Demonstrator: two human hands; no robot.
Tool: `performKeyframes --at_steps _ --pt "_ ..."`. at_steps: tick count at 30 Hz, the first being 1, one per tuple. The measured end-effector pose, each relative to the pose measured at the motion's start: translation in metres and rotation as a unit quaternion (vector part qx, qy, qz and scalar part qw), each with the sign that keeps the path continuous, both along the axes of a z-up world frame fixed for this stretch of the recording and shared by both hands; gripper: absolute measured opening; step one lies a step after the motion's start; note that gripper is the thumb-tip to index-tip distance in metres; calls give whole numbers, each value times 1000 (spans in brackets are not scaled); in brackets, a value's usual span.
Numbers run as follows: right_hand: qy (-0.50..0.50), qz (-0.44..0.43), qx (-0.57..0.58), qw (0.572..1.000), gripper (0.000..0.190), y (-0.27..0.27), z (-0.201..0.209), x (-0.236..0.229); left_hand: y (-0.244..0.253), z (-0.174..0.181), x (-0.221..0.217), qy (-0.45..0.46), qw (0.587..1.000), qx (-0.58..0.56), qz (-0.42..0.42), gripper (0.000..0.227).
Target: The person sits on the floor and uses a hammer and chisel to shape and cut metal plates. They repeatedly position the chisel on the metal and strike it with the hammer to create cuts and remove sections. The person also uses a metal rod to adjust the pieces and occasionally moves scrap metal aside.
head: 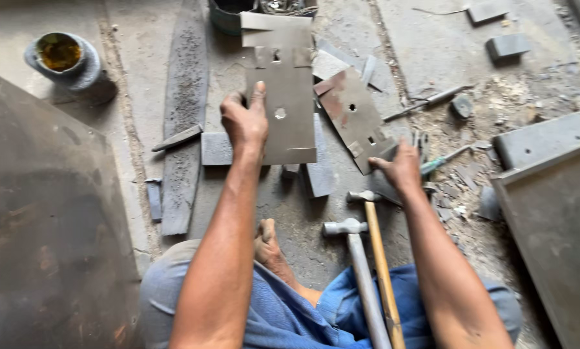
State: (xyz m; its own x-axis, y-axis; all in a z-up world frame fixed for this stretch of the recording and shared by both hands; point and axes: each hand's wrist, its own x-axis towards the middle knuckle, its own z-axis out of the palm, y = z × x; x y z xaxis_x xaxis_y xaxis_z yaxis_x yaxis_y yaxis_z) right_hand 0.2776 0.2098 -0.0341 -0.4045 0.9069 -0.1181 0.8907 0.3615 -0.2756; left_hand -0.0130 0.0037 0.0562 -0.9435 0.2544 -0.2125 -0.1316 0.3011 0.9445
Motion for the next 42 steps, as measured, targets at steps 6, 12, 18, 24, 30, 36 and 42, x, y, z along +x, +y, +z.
performKeyframes --at_steps 6,12,18,24,30,36,42 --pt "357 -138 -281 880 42 -3 54 11 6 9 2 -6 1000 -1 -9 34" --pt "505 -210 -356 758 26 -23 103 36 -13 -13 -30 74 992 31 95 23" --pt "606 -303 -386 626 13 -55 99 42 -51 -32 -66 66 984 -112 119 18" --pt "614 -267 -435 602 18 -74 55 42 -50 -41 -51 280 903 -266 188 32" --pt "585 -227 -503 594 24 -120 44 -29 -19 -26 11 37 990 -85 -110 60" --pt "446 -10 -134 885 43 -148 49 -85 -12 -59 -10 -101 953 280 59 14" --pt "165 132 126 969 73 -163 18 -100 -18 -19 -28 -18 949 278 147 10"
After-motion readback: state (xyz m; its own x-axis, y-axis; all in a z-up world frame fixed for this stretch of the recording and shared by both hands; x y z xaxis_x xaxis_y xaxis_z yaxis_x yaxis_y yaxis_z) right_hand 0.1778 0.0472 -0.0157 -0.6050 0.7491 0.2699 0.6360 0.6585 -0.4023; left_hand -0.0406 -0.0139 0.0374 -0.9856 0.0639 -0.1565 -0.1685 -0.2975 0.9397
